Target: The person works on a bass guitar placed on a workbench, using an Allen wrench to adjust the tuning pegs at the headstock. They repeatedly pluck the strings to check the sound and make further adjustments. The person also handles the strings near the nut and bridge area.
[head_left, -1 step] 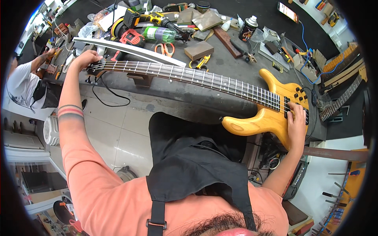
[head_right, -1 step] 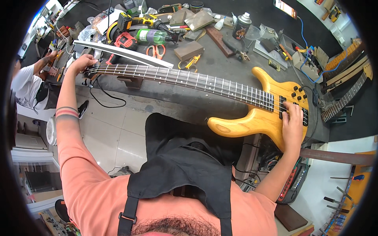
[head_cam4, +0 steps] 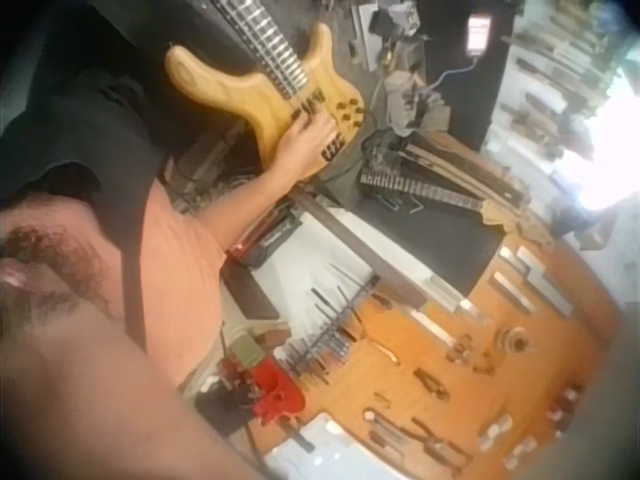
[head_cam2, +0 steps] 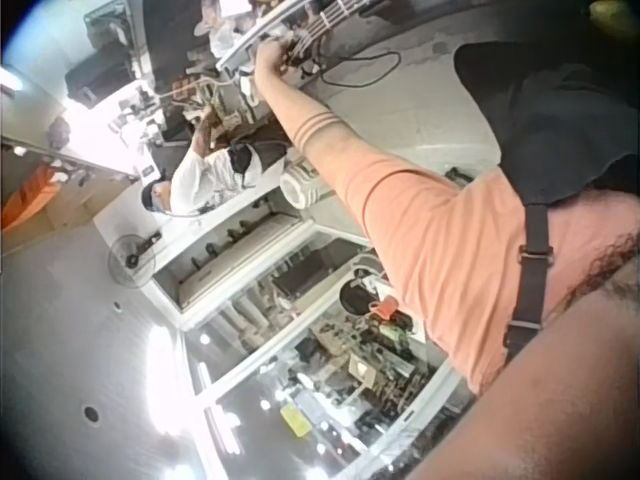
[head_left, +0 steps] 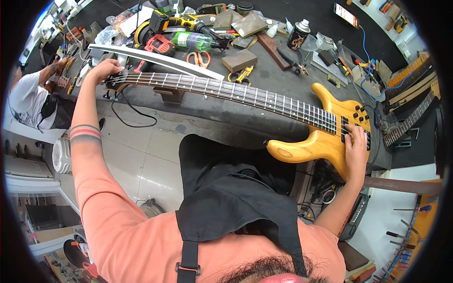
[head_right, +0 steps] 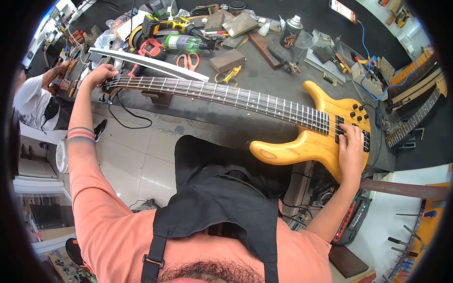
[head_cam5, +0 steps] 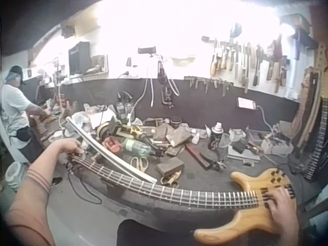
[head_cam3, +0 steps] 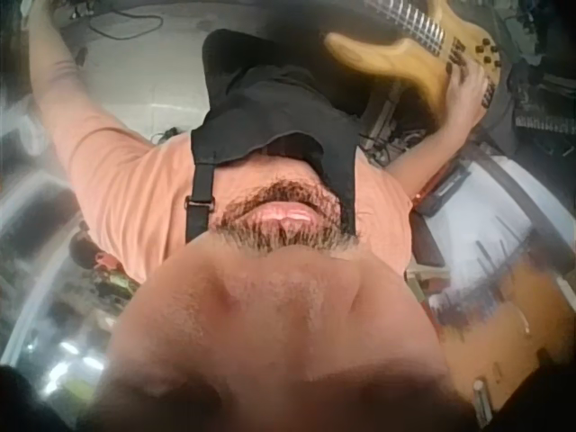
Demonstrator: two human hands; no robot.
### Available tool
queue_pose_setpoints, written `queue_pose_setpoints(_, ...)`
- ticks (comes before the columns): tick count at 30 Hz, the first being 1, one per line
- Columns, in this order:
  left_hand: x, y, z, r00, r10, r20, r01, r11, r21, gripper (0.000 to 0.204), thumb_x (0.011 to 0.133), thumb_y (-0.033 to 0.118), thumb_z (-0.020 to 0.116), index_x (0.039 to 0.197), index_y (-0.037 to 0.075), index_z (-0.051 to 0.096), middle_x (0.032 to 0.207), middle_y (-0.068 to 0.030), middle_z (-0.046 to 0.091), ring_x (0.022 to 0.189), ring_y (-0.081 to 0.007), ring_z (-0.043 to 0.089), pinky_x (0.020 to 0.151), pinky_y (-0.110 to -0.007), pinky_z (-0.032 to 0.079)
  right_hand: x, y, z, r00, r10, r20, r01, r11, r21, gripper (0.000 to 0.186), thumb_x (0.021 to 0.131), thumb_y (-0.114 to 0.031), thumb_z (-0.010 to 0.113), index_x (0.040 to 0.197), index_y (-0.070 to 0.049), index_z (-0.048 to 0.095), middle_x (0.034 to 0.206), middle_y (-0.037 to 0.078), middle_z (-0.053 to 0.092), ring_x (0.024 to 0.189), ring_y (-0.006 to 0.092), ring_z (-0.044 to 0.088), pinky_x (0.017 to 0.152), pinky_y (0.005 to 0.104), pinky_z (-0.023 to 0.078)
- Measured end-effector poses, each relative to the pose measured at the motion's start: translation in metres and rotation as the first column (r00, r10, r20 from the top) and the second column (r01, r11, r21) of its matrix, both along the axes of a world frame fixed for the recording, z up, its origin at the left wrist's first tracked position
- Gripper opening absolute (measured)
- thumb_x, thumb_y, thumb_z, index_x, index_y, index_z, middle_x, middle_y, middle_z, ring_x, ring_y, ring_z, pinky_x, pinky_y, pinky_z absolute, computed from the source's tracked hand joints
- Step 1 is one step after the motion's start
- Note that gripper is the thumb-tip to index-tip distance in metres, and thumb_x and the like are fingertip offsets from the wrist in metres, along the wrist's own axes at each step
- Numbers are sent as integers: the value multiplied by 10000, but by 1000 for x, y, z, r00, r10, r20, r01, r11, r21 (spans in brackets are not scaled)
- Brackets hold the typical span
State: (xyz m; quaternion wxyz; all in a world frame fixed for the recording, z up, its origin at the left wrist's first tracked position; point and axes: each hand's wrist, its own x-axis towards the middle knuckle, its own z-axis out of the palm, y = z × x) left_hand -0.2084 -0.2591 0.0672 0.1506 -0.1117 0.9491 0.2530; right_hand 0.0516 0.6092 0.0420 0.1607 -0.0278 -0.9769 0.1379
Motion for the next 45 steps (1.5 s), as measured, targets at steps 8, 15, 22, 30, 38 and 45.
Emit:
queue_pose_setpoints(8,5,51,23,969,-211,-128,228,965,130,235,1051,230,807,1182,38,844,1051,-18,832,996,-148,705,961,-366,542,8,7,-3,999,17,43,-19,999,47,360,1021,-113,750,1359,-24,665,1369,179,640,1343,420,590,1181,500,452)
queue_pose_setpoints(15,-12,41,17,952,-305,-5,305,952,20,195,1004,214,841,1065,29,848,901,-16,798,838,-142,685,827,-349,528,-8,-4,15,996,60,61,-65,994,83,405,973,-173,824,1340,-44,712,1331,166,653,1286,410,590,1152,501,472)
queue_pose_setpoints(22,-13,89,34,969,-247,16,243,935,-259,156,886,139,917,943,13,845,794,-65,788,766,-166,721,745,-379,562,-6,-8,21,998,36,48,-38,999,39,362,931,-174,857,1238,-35,722,1248,154,669,1237,395,595,1100,502,494)
queue_pose_setpoints(30,-27,98,10,943,-333,-2,286,813,-508,172,761,1,759,919,7,827,781,-110,790,767,-250,760,721,-421,585,-7,-2,8,1000,19,25,-19,1000,17,443,958,-222,852,1344,-66,698,1288,141,659,1283,383,588,1142,505,487)
queue_pose_setpoints(38,0,60,39,984,-95,150,94,995,10,443,1074,527,733,1064,106,868,1021,21,768,949,-150,629,859,-332,451,-6,-5,18,997,0,78,-5,998,59,413,971,-228,840,1329,-68,710,1277,140,651,1272,380,583,1135,512,487)
queue_pose_setpoints(45,-9,57,25,990,-142,29,144,974,-172,401,957,462,875,843,87,789,823,-28,771,816,-190,684,898,-346,472,-6,-7,13,998,19,53,-21,998,54,371,960,-196,834,1271,-47,696,1264,132,653,1266,377,585,1126,507,482)
